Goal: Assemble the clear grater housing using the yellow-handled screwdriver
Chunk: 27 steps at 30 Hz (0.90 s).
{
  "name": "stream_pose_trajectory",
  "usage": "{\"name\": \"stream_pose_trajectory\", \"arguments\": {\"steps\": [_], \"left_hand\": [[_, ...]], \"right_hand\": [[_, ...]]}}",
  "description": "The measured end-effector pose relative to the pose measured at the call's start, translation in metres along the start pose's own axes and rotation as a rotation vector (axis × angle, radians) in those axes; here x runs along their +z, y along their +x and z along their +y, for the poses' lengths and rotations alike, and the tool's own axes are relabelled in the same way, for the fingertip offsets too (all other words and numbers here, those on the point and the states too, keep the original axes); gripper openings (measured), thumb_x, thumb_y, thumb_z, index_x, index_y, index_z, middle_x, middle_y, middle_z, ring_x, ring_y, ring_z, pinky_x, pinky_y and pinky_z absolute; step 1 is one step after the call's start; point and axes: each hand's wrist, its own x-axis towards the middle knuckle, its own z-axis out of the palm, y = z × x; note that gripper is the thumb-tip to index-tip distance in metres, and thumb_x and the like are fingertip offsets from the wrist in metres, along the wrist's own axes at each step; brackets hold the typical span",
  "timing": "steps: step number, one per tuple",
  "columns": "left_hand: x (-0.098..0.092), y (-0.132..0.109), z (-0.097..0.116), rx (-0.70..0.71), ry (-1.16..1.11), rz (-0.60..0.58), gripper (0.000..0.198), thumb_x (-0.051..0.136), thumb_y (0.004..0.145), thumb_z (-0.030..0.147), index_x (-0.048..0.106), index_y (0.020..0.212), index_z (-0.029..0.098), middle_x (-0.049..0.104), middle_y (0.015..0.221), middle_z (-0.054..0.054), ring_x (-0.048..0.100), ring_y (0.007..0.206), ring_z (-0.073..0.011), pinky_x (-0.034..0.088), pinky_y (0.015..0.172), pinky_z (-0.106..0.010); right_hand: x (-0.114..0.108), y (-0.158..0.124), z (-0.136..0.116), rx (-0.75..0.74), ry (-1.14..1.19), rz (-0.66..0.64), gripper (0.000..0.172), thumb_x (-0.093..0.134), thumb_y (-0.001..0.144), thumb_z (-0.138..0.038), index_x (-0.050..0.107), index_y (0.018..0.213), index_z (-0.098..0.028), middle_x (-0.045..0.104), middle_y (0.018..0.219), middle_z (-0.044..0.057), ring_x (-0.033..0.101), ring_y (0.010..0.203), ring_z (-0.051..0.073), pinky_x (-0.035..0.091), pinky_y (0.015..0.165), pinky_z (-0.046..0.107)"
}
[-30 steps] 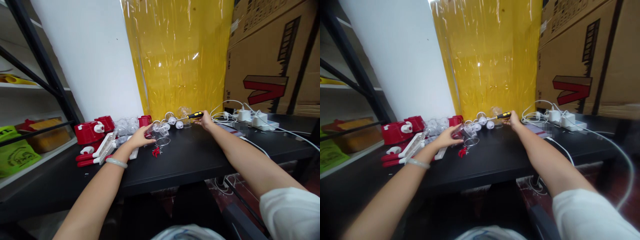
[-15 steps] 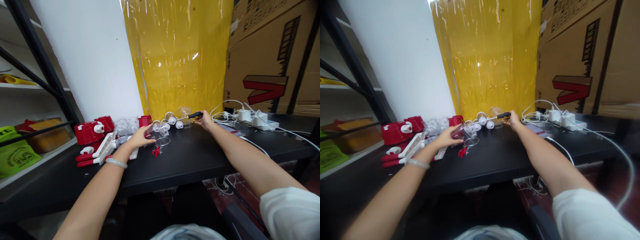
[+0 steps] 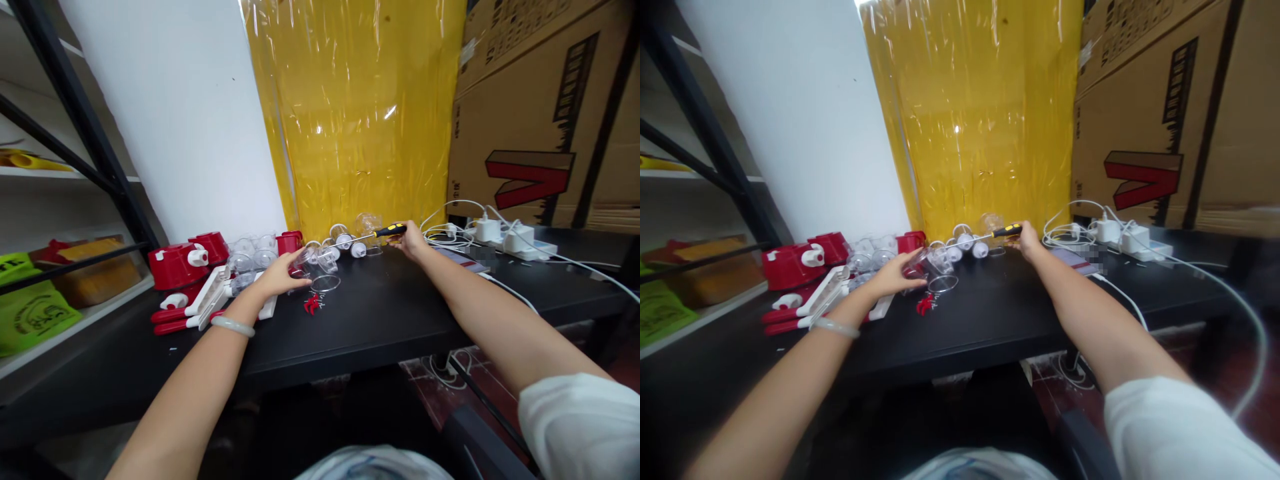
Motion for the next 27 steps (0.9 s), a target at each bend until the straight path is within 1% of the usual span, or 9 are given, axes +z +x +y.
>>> {"name": "stream_pose_trajectory", "arguments": {"steps": [2,6,9,12,15,19,22,25,27], "left_hand": [[-0.0004,0.0001,0.0003,0.004,0.002,-0.004,0.097,0.081,0.07,0.053,0.044,0.153,0.02,0.064,0.135,-0.014,0.062,0.122,-0.0356,0.046,0.107,-0.049],[-0.0005,-0.0002,0.0007,0.009,0.003,-0.01,0.098,0.08,0.071,0.053,0.042,0.155,0.019,0.064,0.135,-0.014,0.062,0.122,-0.0357,0.047,0.106,-0.049],[0.0001,-0.0007,0.0006,0.002,0.001,0.004,0.098,0.081,0.07,0.052,0.042,0.155,0.021,0.063,0.137,-0.013,0.061,0.123,-0.0353,0.047,0.107,-0.049],[0.0007,-0.001,0.0002,0.007,-0.011,0.01,0.096,0.082,0.07,0.051,0.044,0.154,0.021,0.063,0.139,-0.014,0.061,0.124,-0.0359,0.046,0.108,-0.05],[0.0008,-0.001,0.0003,0.009,-0.025,0.003,0.096,0.082,0.07,0.05,0.043,0.154,0.021,0.062,0.139,-0.014,0.061,0.125,-0.0359,0.046,0.107,-0.05],[0.0002,-0.0012,0.0016,-0.003,-0.025,-0.006,0.099,0.081,0.07,0.052,0.042,0.154,0.018,0.062,0.138,-0.015,0.061,0.124,-0.0357,0.048,0.106,-0.049],[-0.0002,-0.0011,0.0022,-0.005,-0.006,-0.008,0.099,0.081,0.07,0.052,0.042,0.154,0.017,0.063,0.137,-0.015,0.061,0.124,-0.0355,0.047,0.107,-0.048],[0.0002,-0.0008,0.0013,0.0,-0.009,-0.007,0.097,0.081,0.071,0.051,0.043,0.154,0.018,0.063,0.137,-0.015,0.061,0.123,-0.0354,0.047,0.107,-0.05],[0.0006,-0.0007,0.0003,0.005,-0.019,-0.004,0.096,0.081,0.071,0.052,0.043,0.153,0.019,0.062,0.138,-0.016,0.061,0.123,-0.0357,0.047,0.106,-0.051]], "right_hand": [[-0.0006,-0.001,0.0016,-0.034,-0.049,0.001,0.024,0.04,0.101,-0.038,0.055,0.095,-0.021,0.059,0.055,-0.002,0.057,0.043,0.013,0.044,0.043,0.02],[-0.0004,-0.0007,0.0036,-0.077,-0.116,0.04,0.036,0.044,0.099,-0.055,0.053,0.091,-0.021,0.046,0.045,-0.007,0.043,0.033,0.009,0.037,0.038,0.018],[0.0008,0.0,0.0018,0.004,-0.043,0.041,0.039,0.035,0.101,-0.052,0.054,0.09,-0.02,0.054,0.051,-0.002,0.053,0.038,0.013,0.042,0.041,0.021],[0.0016,-0.0019,-0.0002,0.026,0.019,0.016,0.028,0.032,0.101,-0.035,0.056,0.094,-0.021,0.064,0.063,0.0,0.064,0.048,0.015,0.047,0.045,0.022],[0.002,-0.0054,-0.0001,-0.008,-0.029,0.02,0.023,0.035,0.101,-0.029,0.056,0.095,-0.021,0.06,0.057,-0.002,0.061,0.044,0.013,0.044,0.045,0.02],[0.0026,-0.0073,0.0003,-0.06,-0.113,0.042,0.033,0.036,0.103,-0.045,0.054,0.089,-0.021,0.044,0.043,-0.006,0.05,0.035,0.013,0.037,0.04,0.019],[0.003,-0.0058,-0.0013,0.019,-0.054,0.041,0.042,0.027,0.104,-0.046,0.056,0.09,-0.019,0.055,0.05,-0.001,0.056,0.04,0.014,0.041,0.041,0.021],[0.0027,-0.0046,-0.0013,0.029,0.008,0.01,0.03,0.031,0.102,-0.034,0.057,0.095,-0.02,0.065,0.061,0.001,0.063,0.047,0.015,0.047,0.045,0.022],[0.002,-0.0042,0.0007,-0.005,-0.019,0.004,0.022,0.038,0.101,-0.032,0.056,0.096,-0.021,0.062,0.057,-0.002,0.062,0.046,0.014,0.047,0.045,0.021]]}}
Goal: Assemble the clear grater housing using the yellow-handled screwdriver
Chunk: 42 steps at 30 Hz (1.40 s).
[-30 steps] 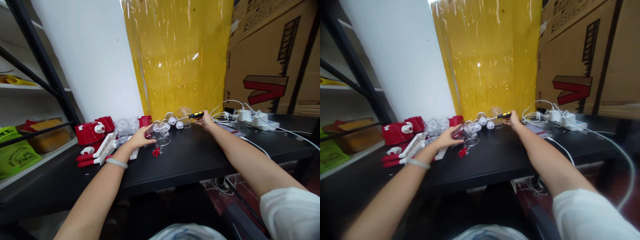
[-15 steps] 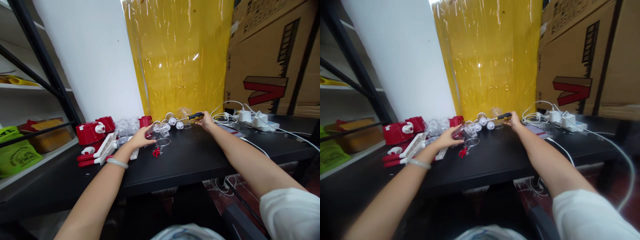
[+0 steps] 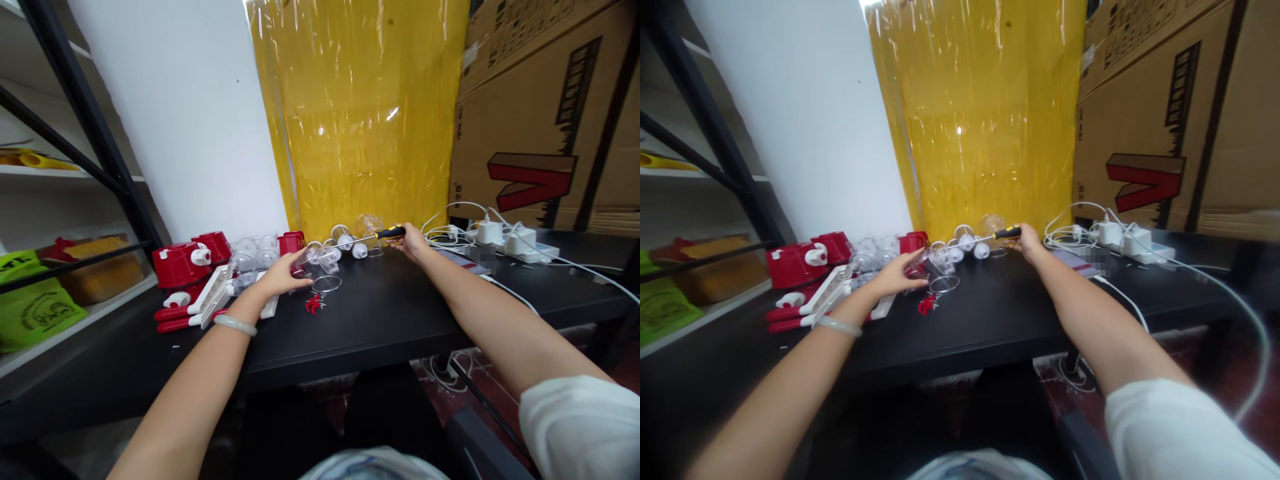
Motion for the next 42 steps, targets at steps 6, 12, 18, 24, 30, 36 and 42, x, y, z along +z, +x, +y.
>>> {"name": "stream_pose_trajectory", "arguments": {"steps": [6,12,18,24,30,36,42], "left_hand": [[-0.0006,-0.0006,0.0,-0.008,0.003,-0.006,0.096,0.081,0.071,0.052,0.043,0.153,0.02,0.062,0.138,-0.015,0.061,0.123,-0.0356,0.047,0.106,-0.05],[-0.0004,0.0003,0.0,-0.003,0.008,0.005,0.097,0.082,0.07,0.052,0.044,0.153,0.021,0.063,0.137,-0.014,0.06,0.124,-0.0362,0.047,0.107,-0.051],[-0.0003,0.0002,0.001,-0.007,0.012,-0.001,0.097,0.081,0.07,0.052,0.043,0.153,0.019,0.063,0.138,-0.015,0.06,0.124,-0.0362,0.046,0.108,-0.05],[-0.0006,0.0002,0.0005,-0.003,0.018,0.005,0.097,0.082,0.07,0.051,0.044,0.153,0.02,0.064,0.137,-0.014,0.061,0.124,-0.0357,0.046,0.108,-0.05],[0.0002,0.001,-0.0014,-0.017,0.019,-0.009,0.099,0.081,0.07,0.054,0.043,0.154,0.018,0.063,0.137,-0.016,0.06,0.125,-0.0363,0.046,0.108,-0.049],[0.0001,0.0008,-0.0013,-0.011,0.024,-0.007,0.099,0.08,0.071,0.054,0.043,0.154,0.017,0.061,0.14,-0.017,0.059,0.127,-0.0366,0.044,0.109,-0.051],[-0.0002,-0.0003,-0.0011,-0.011,0.006,-0.015,0.099,0.081,0.071,0.054,0.042,0.155,0.019,0.061,0.141,-0.017,0.058,0.128,-0.0363,0.044,0.109,-0.05]], "right_hand": [[-0.001,0.0023,0.003,-0.057,-0.076,0.027,0.037,0.04,0.101,-0.053,0.056,0.09,-0.021,0.046,0.043,-0.006,0.049,0.034,0.012,0.041,0.04,0.02],[-0.0011,0.0019,0.0002,-0.009,0.017,-0.001,0.02,0.043,0.098,-0.037,0.056,0.096,-0.022,0.064,0.064,-0.001,0.065,0.049,0.014,0.049,0.046,0.022],[0.0001,0.0022,0.0041,-0.044,-0.1,0.042,0.032,0.041,0.102,-0.048,0.051,0.087,-0.022,0.05,0.047,-0.005,0.051,0.036,0.012,0.039,0.039,0.019],[-0.0006,0.0031,0.0015,0.01,0.025,0.001,0.016,0.045,0.097,-0.035,0.055,0.095,-0.022,0.066,0.065,-0.001,0.065,0.05,0.015,0.051,0.048,0.023],[-0.0016,0.0028,0.0027,-0.065,-0.104,0.017,0.03,0.05,0.099,-0.051,0.051,0.09,-0.022,0.048,0.047,-0.007,0.049,0.036,0.011,0.04,0.039,0.018],[0.0014,0.0011,-0.0022,0.003,0.004,0.032,0.026,0.033,0.101,-0.029,0.055,0.092,-0.021,0.063,0.061,-0.001,0.063,0.047,0.015,0.049,0.044,0.023],[-0.0006,0.0018,0.0024,-0.078,-0.102,0.026,0.02,0.044,0.102,-0.036,0.052,0.09,-0.022,0.054,0.051,-0.005,0.052,0.037,0.012,0.04,0.04,0.019]]}}
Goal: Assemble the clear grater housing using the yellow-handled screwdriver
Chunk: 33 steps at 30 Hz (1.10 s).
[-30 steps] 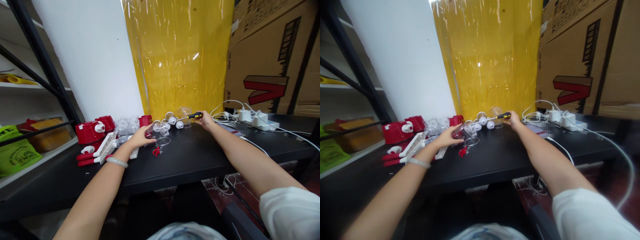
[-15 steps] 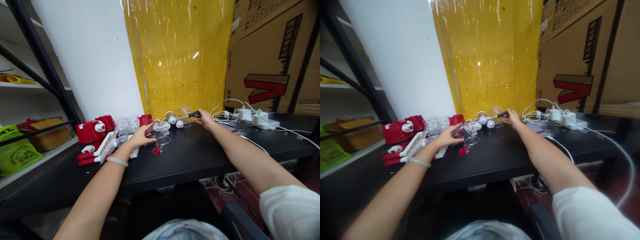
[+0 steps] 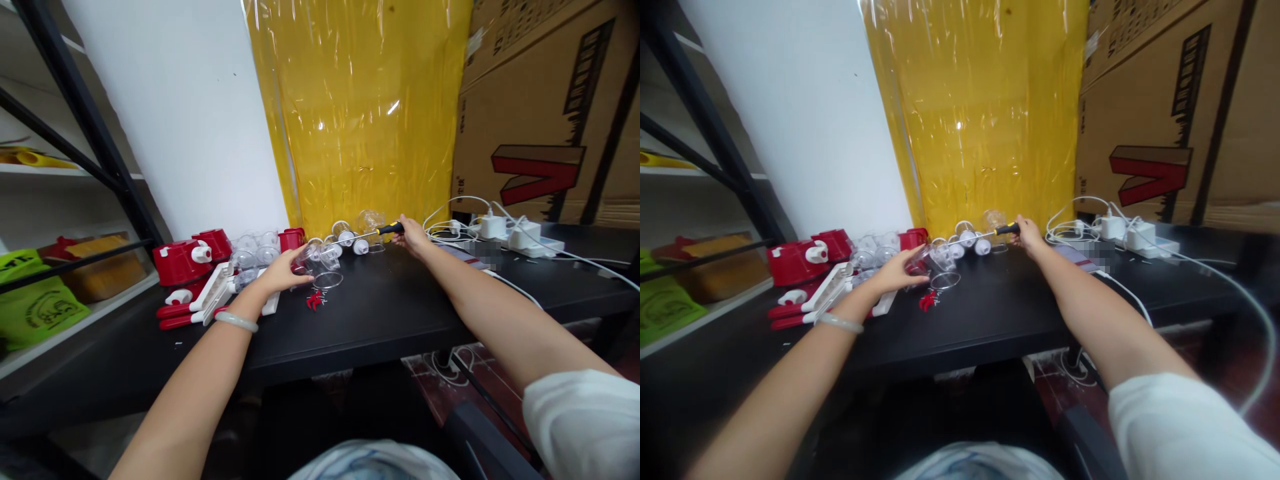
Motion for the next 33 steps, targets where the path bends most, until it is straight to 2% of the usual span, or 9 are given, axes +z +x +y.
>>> {"name": "stream_pose_trajectory", "arguments": {"steps": [4,9,15,18,21,23,27,30,33], "left_hand": [[0.001,0.0,-0.001,-0.001,-0.011,0.011,0.098,0.082,0.07,0.053,0.044,0.154,0.02,0.062,0.14,-0.016,0.059,0.126,-0.0366,0.045,0.108,-0.051],[0.001,0.001,-0.002,0.003,-0.006,0.013,0.1,0.082,0.07,0.054,0.043,0.154,0.016,0.061,0.14,-0.017,0.058,0.128,-0.0373,0.043,0.11,-0.052],[0.002,0.003,-0.004,0.035,-0.001,0.011,0.1,0.082,0.069,0.053,0.043,0.154,0.018,0.063,0.137,-0.016,0.059,0.126,-0.036,0.044,0.109,-0.05],[0.002,0.003,-0.005,0.039,0.0,0.012,0.099,0.082,0.07,0.052,0.043,0.154,0.018,0.064,0.137,-0.015,0.059,0.126,-0.036,0.044,0.109,-0.05],[0.002,0.003,-0.005,0.031,0.01,0.015,0.101,0.082,0.069,0.053,0.042,0.154,0.015,0.063,0.137,-0.018,0.059,0.126,-0.0371,0.044,0.108,-0.051],[0.003,0.003,-0.005,0.033,0.004,0.012,0.101,0.082,0.07,0.053,0.042,0.154,0.016,0.063,0.138,-0.018,0.059,0.126,-0.0371,0.044,0.108,-0.051],[0.003,0.003,-0.005,0.031,0.007,0.019,0.097,0.081,0.071,0.052,0.043,0.154,0.02,0.062,0.14,-0.015,0.059,0.127,-0.0358,0.044,0.109,-0.05],[0.002,0.002,-0.004,0.029,0.022,0.019,0.097,0.082,0.07,0.051,0.043,0.154,0.019,0.062,0.139,-0.015,0.059,0.126,-0.0357,0.044,0.109,-0.05],[0.001,0.002,-0.002,0.027,0.03,0.011,0.098,0.082,0.07,0.051,0.043,0.154,0.02,0.063,0.137,-0.015,0.06,0.125,-0.0357,0.044,0.108,-0.05]], "right_hand": [[0.0,0.003,0.0,0.043,0.001,0.03,0.027,0.038,0.102,-0.042,0.052,0.09,-0.022,0.056,0.051,-0.003,0.054,0.037,0.014,0.042,0.04,0.022],[-0.001,0.004,-0.001,0.06,0.082,-0.021,0.013,0.046,0.096,-0.033,0.054,0.097,-0.023,0.065,0.064,-0.003,0.065,0.05,0.015,0.051,0.047,0.024],[-0.003,0.004,0.003,-0.025,-0.035,-0.011,0.036,0.043,0.1,-0.054,0.056,0.095,-0.021,0.042,0.041,-0.008,0.047,0.034,0.012,0.039,0.038,0.02],[-0.002,0.004,0.001,0.07,0.014,0.011,0.04,0.031,0.103,-0.05,0.057,0.095,-0.02,0.053,0.048,-0.003,0.055,0.039,0.014,0.045,0.04,0.023],[-0.003,0.005,0.001,0.087,0.071,0.001,0.024,0.04,0.101,-0.036,0.058,0.096,-0.021,0.061,0.058,-0.002,0.062,0.047,0.015,0.05,0.046,0.024],[-0.005,0.007,0.004,0.035,0.06,-0.015,0.02,0.05,0.098,-0.038,0.058,0.095,-0.021,0.055,0.052,-0.005,0.058,0.043,0.013,0.047,0.044,0.022],[-0.008,0.012,0.007,-0.045,-0.003,-0.025,0.037,0.05,0.097,-0.056,0.058,0.091,-0.02,0.041,0.042,-0.008,0.046,0.033,0.011,0.038,0.039,0.02],[-0.006,0.012,0.005,0.042,0.024,-0.009,0.04,0.033,0.102,-0.05,0.058,0.092,-0.021,0.057,0.049,-0.002,0.056,0.04,0.015,0.045,0.042,0.024],[-0.005,0.01,0.003,0.082,0.073,-0.007,0.03,0.035,0.1,-0.038,0.058,0.094,-0.021,0.065,0.058,0.001,0.062,0.046,0.016,0.048,0.045,0.025]]}}
